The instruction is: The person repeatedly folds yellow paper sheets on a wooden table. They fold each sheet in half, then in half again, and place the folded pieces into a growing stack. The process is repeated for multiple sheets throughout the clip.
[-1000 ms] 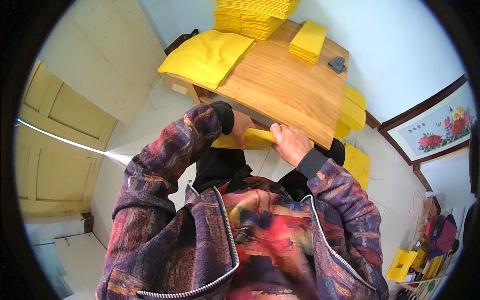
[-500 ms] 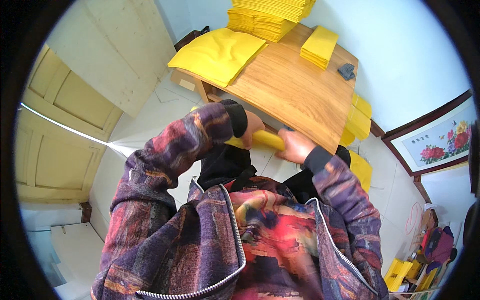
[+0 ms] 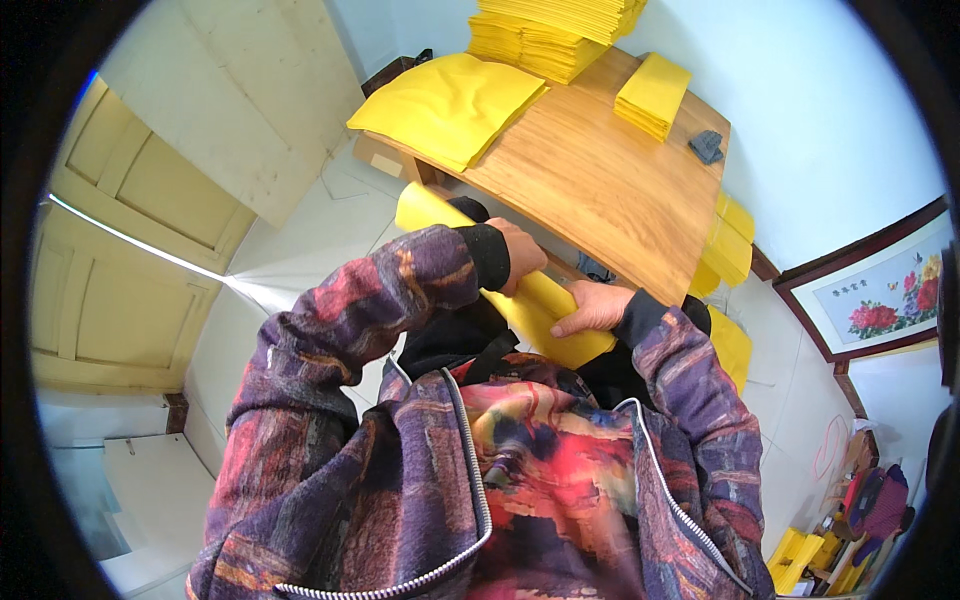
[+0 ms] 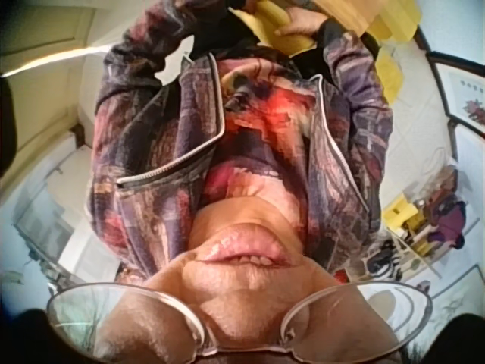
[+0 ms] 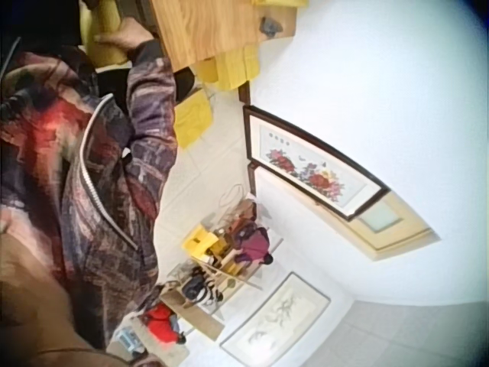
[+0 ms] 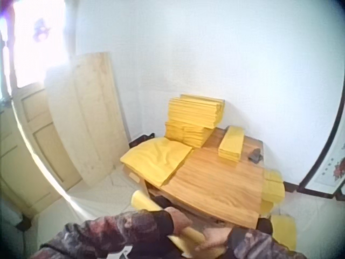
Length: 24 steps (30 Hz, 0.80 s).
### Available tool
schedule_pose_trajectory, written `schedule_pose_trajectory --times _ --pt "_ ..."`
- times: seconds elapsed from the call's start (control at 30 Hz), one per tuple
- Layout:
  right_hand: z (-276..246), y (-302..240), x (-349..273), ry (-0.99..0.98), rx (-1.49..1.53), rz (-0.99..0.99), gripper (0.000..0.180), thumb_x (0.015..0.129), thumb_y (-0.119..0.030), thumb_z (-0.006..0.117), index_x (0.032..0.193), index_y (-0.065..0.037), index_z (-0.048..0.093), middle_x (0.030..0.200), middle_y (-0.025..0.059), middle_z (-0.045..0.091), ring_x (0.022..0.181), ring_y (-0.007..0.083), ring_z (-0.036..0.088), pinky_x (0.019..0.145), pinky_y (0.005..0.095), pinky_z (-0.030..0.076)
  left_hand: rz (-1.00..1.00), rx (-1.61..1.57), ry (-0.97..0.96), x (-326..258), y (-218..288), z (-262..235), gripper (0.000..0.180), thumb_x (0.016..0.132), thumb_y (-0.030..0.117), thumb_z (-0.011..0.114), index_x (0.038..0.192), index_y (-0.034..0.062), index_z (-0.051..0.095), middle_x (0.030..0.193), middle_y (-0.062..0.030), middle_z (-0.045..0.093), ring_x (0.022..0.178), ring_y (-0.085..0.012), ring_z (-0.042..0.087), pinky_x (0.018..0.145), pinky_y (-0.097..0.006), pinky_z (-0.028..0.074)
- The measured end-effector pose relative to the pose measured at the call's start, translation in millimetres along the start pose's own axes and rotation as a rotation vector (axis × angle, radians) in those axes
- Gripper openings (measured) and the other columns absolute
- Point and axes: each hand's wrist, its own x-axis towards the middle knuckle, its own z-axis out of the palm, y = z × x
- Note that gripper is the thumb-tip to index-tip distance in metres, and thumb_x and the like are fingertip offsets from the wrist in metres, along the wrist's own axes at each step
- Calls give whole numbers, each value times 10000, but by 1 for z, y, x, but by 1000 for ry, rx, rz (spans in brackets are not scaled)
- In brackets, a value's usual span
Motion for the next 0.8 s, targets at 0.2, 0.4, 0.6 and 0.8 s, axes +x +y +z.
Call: schedule_pose_trajectory --times 0.2,0.4,0.6,0.8 --pt "19 6 1 844 -1068 -185 473 721 -275 774 1000 -26 484 842 214 659 870 400 634 713 476 503 23 -362 -300 6 -14 -4 418 699 348 775 1030 115 671 866 -136 688 880 -323 664 752 -419 517" --pt "5 4 -6 44 39 1 369 702 -250 778 935 -9 623 887 220 663 867 333 653 730 408 514 -21 38 -72 11 9 -1 375 676 259 759 996 93 657 869 -132 689 876 -322 659 751 -407 517" --pt "23 14 -3 861 -1045 -128 418 706 -217 776 923 -27 474 846 177 661 868 366 647 704 465 511 -18 -259 -230 14 -5 -4 428 660 272 789 1012 64 662 880 -163 685 893 -334 656 780 -410 514" --pt "4 19 2 91 -76 50 478 665 -347 793 944 5 630 879 234 671 829 358 650 719 400 518 -47 60 17 10 11 5 357 670 207 746 991 76 658 870 -165 682 880 -328 661 753 -407 521"
